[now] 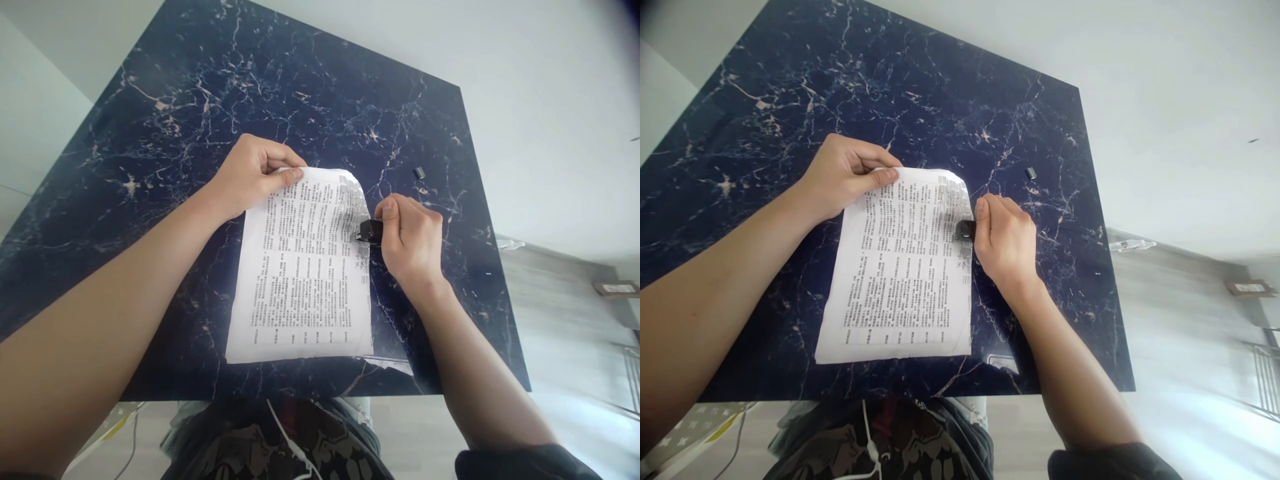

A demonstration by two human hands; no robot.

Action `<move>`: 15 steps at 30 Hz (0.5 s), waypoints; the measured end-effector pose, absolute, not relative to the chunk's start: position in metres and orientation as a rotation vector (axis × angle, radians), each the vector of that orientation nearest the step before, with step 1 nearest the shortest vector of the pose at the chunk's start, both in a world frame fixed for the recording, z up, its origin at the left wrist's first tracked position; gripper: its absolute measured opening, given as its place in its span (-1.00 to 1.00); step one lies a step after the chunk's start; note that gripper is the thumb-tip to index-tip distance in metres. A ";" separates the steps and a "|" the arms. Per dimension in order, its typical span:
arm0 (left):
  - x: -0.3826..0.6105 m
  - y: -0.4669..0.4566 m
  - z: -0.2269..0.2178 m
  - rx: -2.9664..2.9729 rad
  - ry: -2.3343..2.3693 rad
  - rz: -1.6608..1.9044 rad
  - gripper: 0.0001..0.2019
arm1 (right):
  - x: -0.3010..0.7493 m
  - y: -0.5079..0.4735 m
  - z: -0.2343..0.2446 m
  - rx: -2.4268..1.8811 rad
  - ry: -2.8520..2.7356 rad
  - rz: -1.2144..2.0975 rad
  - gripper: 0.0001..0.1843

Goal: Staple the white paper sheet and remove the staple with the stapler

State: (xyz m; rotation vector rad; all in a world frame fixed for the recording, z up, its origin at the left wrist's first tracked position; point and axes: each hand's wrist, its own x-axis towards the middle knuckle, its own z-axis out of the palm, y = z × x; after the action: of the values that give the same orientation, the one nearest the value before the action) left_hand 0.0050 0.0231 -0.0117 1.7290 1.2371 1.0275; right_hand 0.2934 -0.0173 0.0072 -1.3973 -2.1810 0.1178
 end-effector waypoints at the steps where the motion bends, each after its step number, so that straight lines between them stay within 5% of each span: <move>1: 0.005 0.023 -0.012 1.730 1.233 1.028 -0.80 | 0.294 -0.017 0.007 -1.399 -2.182 0.119 -0.51; 15: 0.004 0.023 -0.009 1.766 1.169 1.043 -0.82 | 0.291 -0.017 0.007 -1.419 -2.204 0.063 -0.52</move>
State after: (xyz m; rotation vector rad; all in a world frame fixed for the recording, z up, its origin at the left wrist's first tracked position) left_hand 0.0037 0.0229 -0.0093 1.7656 1.1688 1.0427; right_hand 0.2912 -0.0172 0.0066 -1.4187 -2.2044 0.0633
